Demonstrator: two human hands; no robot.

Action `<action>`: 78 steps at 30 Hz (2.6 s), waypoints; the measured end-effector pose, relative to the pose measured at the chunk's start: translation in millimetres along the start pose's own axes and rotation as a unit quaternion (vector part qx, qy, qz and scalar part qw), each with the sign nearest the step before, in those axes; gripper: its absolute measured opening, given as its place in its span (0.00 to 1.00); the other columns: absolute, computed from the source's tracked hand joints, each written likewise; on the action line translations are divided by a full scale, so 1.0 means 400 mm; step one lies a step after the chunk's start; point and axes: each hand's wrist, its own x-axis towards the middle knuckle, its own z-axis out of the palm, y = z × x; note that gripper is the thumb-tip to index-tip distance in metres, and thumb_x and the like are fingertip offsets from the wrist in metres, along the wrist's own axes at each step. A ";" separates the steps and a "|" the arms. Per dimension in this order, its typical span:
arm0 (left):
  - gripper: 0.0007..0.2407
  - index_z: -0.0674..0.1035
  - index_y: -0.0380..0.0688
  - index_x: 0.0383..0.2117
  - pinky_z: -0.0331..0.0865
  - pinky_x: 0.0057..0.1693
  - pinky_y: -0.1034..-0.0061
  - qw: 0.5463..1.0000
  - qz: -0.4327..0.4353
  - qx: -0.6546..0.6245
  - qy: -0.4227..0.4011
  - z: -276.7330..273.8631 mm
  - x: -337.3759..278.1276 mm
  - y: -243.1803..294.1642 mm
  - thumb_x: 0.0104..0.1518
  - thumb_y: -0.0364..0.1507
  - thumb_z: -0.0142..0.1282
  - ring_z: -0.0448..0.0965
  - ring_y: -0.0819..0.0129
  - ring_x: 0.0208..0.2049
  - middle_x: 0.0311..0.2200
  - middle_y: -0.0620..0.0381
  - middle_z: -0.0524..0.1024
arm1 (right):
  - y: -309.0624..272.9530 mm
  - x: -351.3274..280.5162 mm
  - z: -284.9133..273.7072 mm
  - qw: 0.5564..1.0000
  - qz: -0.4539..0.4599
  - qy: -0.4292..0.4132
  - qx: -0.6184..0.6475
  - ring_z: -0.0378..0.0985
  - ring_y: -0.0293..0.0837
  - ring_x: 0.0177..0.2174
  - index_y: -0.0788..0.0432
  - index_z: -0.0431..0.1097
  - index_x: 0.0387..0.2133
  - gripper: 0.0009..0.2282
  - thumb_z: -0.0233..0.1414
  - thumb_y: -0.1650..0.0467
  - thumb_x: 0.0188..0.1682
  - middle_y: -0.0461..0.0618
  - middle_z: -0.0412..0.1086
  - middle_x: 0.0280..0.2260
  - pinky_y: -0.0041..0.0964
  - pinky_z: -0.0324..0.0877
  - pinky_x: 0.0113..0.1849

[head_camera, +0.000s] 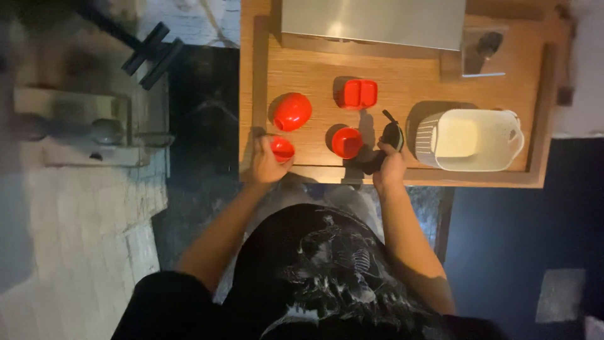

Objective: Wiping inside and outside of small red cups or containers using a dark cloth.

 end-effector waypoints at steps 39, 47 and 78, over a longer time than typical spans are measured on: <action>0.34 0.61 0.40 0.63 0.67 0.63 0.57 0.890 0.427 -0.093 -0.132 0.206 0.201 0.766 0.47 0.19 0.65 0.70 0.41 0.59 0.58 0.38 0.69 | -0.583 -0.084 0.007 0.645 -0.163 -0.212 -0.716 0.78 0.62 0.39 0.51 0.78 0.41 0.12 0.55 0.67 0.45 0.61 0.76 0.38 0.56 0.72 0.42; 0.31 0.62 0.41 0.61 0.71 0.59 0.63 0.903 0.386 -0.147 -0.116 0.238 0.210 0.856 0.53 0.28 0.68 0.76 0.50 0.53 0.51 0.44 0.72 | -0.708 -0.035 -0.012 0.665 -0.342 -0.230 -0.622 0.77 0.66 0.33 0.55 0.77 0.38 0.11 0.52 0.70 0.43 0.65 0.72 0.42 0.58 0.71 0.36; 0.33 0.65 0.42 0.59 0.68 0.61 0.63 0.923 0.375 -0.071 0.047 0.211 0.094 0.850 0.48 0.28 0.76 0.73 0.53 0.57 0.55 0.45 0.71 | -0.695 0.072 0.014 0.321 -0.352 -0.460 -0.749 0.79 0.61 0.38 0.59 0.77 0.36 0.10 0.53 0.71 0.42 0.58 0.71 0.44 0.56 0.75 0.37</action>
